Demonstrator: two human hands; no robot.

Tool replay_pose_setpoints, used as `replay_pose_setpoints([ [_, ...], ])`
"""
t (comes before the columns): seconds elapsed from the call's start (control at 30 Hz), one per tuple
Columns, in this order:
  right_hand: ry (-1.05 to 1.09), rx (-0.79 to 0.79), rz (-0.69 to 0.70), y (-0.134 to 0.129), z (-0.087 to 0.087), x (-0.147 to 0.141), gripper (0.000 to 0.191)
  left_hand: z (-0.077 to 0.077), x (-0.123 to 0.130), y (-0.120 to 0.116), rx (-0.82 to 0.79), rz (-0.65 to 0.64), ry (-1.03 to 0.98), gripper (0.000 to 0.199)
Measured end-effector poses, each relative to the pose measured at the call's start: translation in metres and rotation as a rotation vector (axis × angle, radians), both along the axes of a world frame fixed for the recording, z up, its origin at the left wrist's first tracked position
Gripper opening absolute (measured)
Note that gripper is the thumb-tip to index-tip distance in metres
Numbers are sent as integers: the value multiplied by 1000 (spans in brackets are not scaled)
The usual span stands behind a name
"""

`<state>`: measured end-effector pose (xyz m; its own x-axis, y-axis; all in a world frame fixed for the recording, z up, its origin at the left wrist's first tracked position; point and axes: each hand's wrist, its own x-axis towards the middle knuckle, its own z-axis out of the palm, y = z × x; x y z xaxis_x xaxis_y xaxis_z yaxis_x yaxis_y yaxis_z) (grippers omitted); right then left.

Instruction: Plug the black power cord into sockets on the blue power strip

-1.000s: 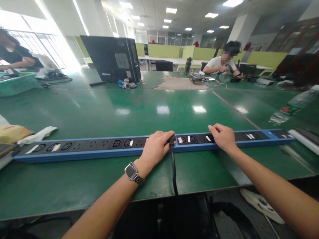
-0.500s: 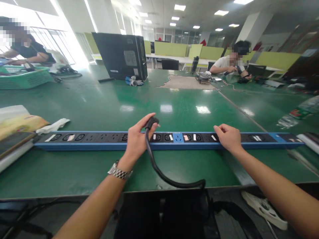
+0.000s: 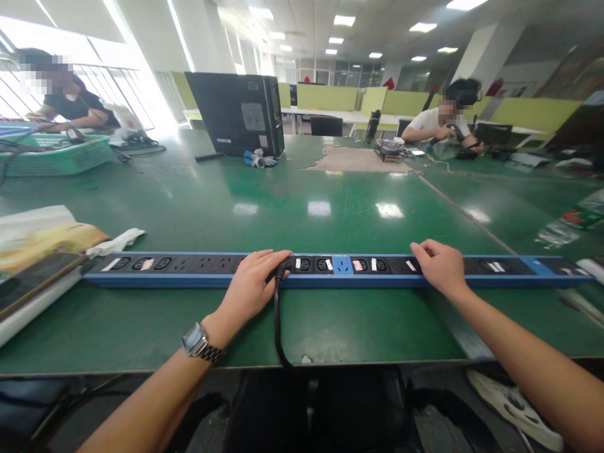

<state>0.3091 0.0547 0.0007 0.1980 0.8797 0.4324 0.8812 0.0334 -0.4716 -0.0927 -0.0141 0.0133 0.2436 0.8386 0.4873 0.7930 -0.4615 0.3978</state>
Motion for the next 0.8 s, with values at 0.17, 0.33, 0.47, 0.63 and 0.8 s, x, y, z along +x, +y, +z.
replay_pose_setpoints([
  [0.17,-21,15,-25,0,0,-3,39,15,25,0,294,168,-677,36],
  [0.33,-21,22,-20,0,0,-4,38,23,88,8,68,-93,-374,24],
  [0.47,-20,19,-19,0,0,-5,39,8,112,22,-34,-67,-293,29],
  [0.63,5,14,-29,-2,0,-7,38,3,110,23,-63,-146,-155,35],
  [0.8,-4,30,-13,-2,-1,-5,38,4,104,19,-14,-130,-1,35],
])
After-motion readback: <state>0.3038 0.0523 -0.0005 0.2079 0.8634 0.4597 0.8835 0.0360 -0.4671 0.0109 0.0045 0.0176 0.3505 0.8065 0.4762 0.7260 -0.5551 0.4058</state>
